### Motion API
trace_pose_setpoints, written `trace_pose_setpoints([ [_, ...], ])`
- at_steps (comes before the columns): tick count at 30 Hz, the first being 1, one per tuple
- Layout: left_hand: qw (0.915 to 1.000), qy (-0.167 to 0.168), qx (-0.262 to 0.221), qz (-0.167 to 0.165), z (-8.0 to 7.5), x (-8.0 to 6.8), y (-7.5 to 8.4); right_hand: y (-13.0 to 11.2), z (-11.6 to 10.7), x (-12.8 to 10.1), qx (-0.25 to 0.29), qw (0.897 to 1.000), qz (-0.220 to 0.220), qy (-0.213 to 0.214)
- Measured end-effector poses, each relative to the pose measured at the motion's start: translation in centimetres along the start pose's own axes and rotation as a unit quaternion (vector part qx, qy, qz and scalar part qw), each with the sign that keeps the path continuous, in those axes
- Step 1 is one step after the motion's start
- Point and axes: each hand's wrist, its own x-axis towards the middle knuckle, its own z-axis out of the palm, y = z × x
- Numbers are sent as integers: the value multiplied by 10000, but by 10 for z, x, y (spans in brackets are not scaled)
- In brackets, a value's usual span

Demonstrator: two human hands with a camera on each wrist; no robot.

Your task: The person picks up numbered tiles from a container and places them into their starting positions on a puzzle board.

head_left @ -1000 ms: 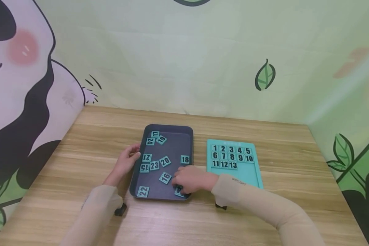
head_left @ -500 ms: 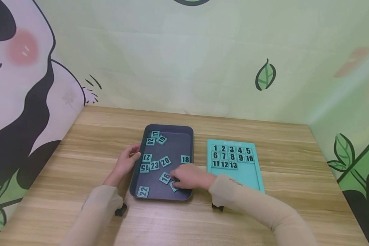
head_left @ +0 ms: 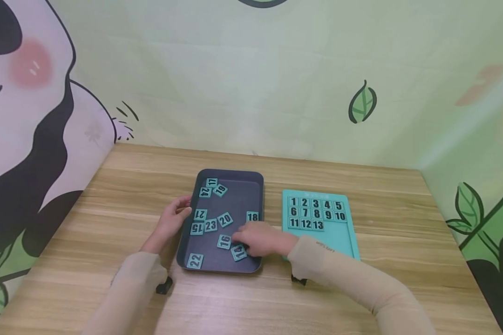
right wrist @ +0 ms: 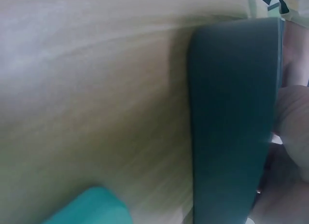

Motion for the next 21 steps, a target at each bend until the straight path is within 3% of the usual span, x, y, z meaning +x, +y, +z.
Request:
trace_pose_setpoints([
  [8, 10000, -14, -1, -18, 1, 0, 2, -5, 3, -1, -80, 9997, -215, 54],
  [21, 10000, -4, -9, 18, 0, 0, 1, -5, 6, -1, 190, 9991, -139, 347],
])
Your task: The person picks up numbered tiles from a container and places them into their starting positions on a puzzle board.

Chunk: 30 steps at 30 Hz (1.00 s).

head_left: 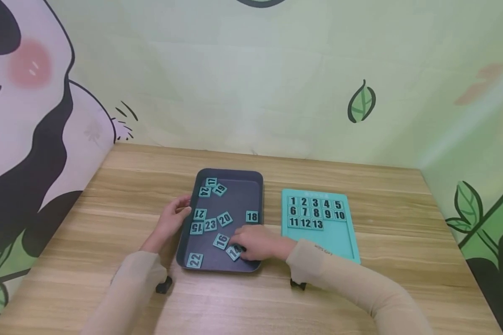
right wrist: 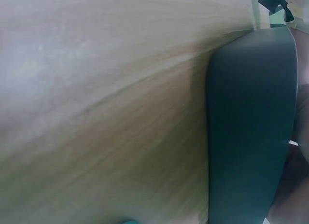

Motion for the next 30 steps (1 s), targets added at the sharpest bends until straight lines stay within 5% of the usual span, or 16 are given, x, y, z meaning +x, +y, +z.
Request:
trace_pose_setpoints([
  [12, 9999, 89, 116, 45, 2, -2, 1, 15, -20, -19, 496, 9921, 475, 1049],
  [23, 10000, -7, 93, -23, 1, 2, 0, 52, -22, -62, 1370, 9662, 1544, 1544],
  [30, 9999, -11, 142, 32, 1, 0, 1, 79, -13, -93, 1325, 9565, 1991, 1673],
])
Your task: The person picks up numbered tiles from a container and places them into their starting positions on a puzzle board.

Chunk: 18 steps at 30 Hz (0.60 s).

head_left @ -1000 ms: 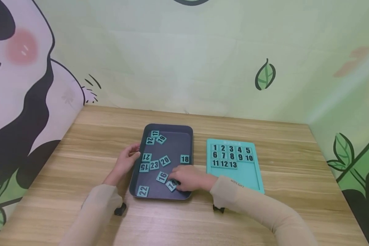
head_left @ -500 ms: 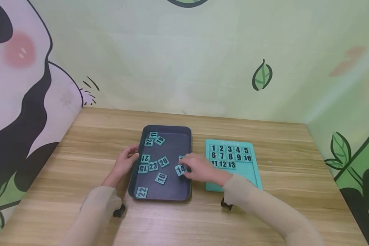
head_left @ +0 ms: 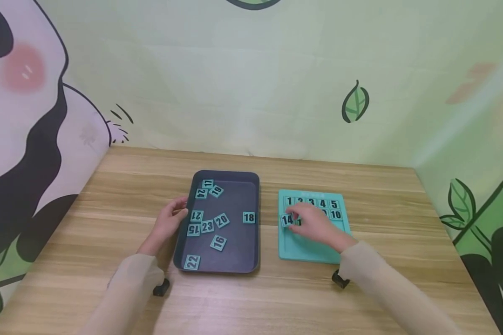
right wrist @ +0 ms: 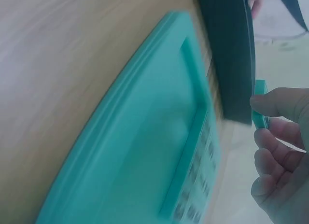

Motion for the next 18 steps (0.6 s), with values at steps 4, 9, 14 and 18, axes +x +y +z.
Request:
trace_pose_setpoints([
  [4, 10000, -6, 40, 33, -1, 1, -1, 17, -4, -10, -59, 9996, 270, 45],
  [9, 10000, -17, 33, 13, -1, 1, -2, 37, -7, -20, 22, 9986, 505, 154],
  [14, 10000, 4, 47, 50, 0, 0, -1, 54, -6, -27, 215, 9978, 606, 156],
  [18, 10000, 16, 51, 46, 0, 1, -2, 65, -6, -34, 259, 9968, 742, 117],
])
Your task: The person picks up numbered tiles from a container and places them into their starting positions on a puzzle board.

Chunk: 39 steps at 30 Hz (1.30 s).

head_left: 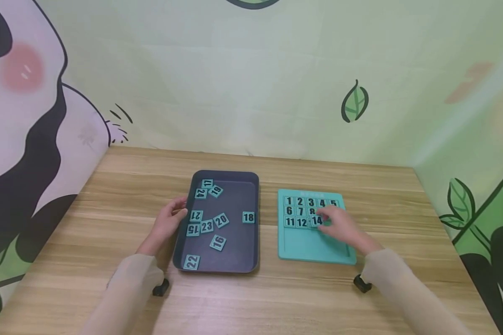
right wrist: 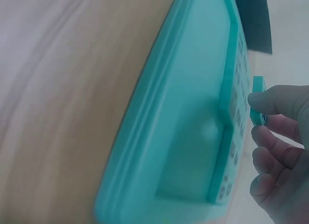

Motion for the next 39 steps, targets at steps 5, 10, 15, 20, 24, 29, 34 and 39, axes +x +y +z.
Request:
trace_pose_setpoints([
  [5, 10000, -9, -7, -44, 1, 0, 1, 10, -5, -6, -106, 9997, 234, -30],
  [10, 10000, -26, -5, -87, 1, -1, 1, 16, -5, -10, -233, 9991, 329, -96],
  [15, 9999, -26, 4, -99, 0, -1, 1, 18, -3, -12, -377, 9991, 212, -38],
  [20, 10000, -33, 9, -75, -1, -2, 2, 19, 0, -12, -538, 9982, 250, -35],
  [24, 10000, -38, 19, -74, 0, -2, 2, 20, 3, -12, -556, 9980, 292, -2],
  [29, 10000, -46, 38, -37, 0, -2, 3, 21, 4, -12, -404, 9986, 332, -48],
  [34, 10000, -51, 53, -48, 0, -2, 2, 19, 2, -11, -398, 9983, 408, -119],
  [39, 10000, -38, 25, -45, 1, -2, 2, 8, -3, -8, -432, 9986, 294, 14],
])
